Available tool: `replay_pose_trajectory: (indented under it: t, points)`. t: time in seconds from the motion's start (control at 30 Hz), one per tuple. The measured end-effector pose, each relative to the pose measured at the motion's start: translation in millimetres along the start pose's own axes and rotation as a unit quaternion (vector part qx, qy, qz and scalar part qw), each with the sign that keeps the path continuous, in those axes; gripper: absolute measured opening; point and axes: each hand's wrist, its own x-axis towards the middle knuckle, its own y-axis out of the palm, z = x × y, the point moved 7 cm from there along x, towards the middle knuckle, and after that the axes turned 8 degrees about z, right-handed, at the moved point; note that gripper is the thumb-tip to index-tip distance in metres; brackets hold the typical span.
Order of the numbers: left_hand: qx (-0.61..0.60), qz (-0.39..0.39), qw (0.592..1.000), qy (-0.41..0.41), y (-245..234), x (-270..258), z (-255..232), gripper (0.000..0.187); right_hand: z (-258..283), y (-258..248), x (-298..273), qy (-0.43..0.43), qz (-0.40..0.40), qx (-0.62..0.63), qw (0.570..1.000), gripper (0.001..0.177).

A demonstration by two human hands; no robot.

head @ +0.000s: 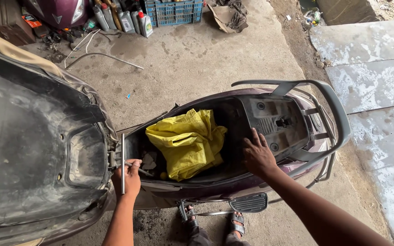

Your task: The recorder is repairing a scooter, working on components under the seat and near the engine.

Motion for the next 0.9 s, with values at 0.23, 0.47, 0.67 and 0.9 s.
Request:
replay_pose_trajectory:
  t: [0.23,0.47,0.67,0.9]
  points:
    - [0.011,0.004,1.0,0.002,8,6,2,0.022,-11,19,15,-0.024,-0.14,0.048,0.989,0.032]
    - [0.011,-0.005,1.0,0.02,7,-2,-3,0.021,-4,-2,-4,0.01,-0.026,0.077,0.997,0.025]
    - [0.012,-0.008,1.0,0.01,9,1,-2,0.02,-7,8,0,-0.001,-0.047,0.084,0.995,0.015]
    - [0.012,-0.011,1.0,0.01,8,-1,-7,0.022,-6,5,2,0.01,-0.043,0.064,0.997,0.015]
